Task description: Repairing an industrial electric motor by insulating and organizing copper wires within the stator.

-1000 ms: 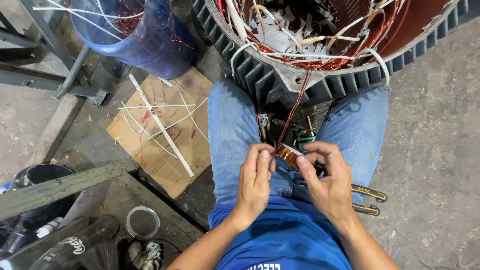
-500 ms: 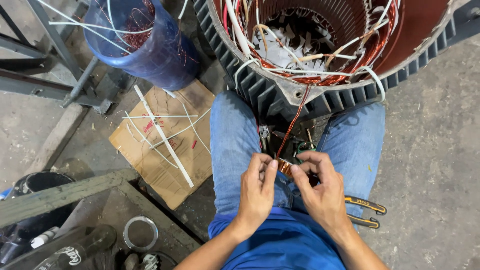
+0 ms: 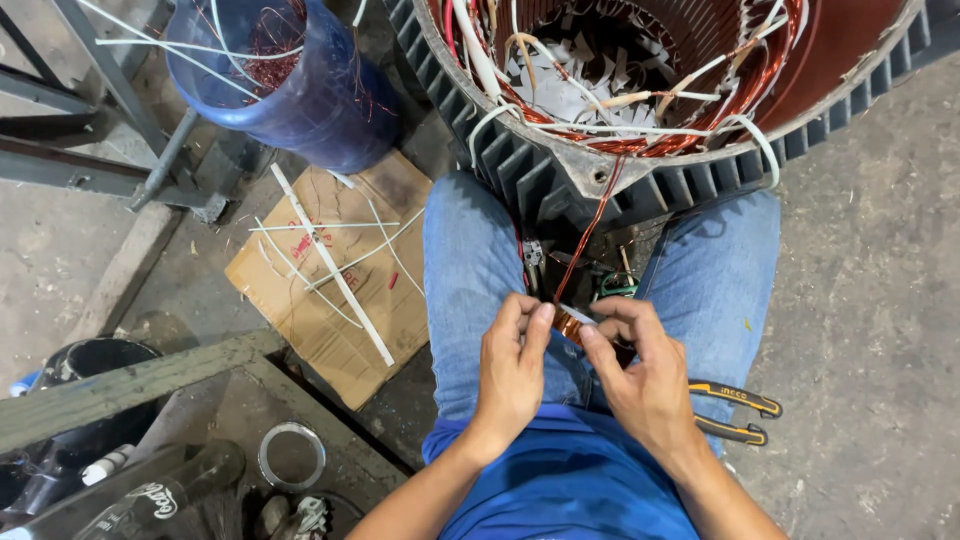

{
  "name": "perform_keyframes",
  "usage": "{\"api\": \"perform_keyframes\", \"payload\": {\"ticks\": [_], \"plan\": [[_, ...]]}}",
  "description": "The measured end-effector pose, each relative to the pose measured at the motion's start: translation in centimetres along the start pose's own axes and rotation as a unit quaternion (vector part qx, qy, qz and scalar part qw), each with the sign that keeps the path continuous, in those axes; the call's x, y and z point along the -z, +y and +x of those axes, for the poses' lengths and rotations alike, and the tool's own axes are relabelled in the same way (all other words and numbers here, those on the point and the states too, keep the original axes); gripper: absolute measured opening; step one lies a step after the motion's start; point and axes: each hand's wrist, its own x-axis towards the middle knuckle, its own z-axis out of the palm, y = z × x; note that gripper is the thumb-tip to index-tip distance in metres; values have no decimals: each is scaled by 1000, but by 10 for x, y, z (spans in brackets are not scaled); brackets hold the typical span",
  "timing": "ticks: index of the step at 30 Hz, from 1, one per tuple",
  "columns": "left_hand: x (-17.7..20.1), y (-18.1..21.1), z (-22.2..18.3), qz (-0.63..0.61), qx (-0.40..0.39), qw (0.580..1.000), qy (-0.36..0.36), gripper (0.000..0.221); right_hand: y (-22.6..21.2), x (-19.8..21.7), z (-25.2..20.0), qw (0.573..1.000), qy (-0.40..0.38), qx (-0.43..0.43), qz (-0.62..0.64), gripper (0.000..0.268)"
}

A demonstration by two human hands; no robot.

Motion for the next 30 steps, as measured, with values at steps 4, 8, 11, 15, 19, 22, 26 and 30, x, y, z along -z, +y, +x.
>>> {"api": "perform_keyframes", "payload": {"ticks": [4,8,11,15,19,22,26,30], "plan": [[0,-1,1,-8,-2,1000,-10,24,3,0,13,998,-43,5,-54,38],[0,0,1,-7,-10,1000,14,21,-2,0,22,991,-91,-33,-91,35],[0,3,-4,14,-33,999,34,18,4,-2,24,991,-93,-72,-61,31],[-5,10,-7,-52,-12,998,24,23,2,3,25,991,-81,-97,-36,37],[-5,7,-10,-70,-4,997,8,26,17,12,20,982,-92,-122,111,35],[-5,2,-10,-62,-14,998,0,24,16,10,20,972,-114,-130,159,34],[-4,-3,-12,-44,-62,997,-1,20,23,-1,26,983,-110,-101,107,27],[-3,-4,-12,-44,-86,995,0,18,22,-7,29,988,-90,-89,90,18]]}}
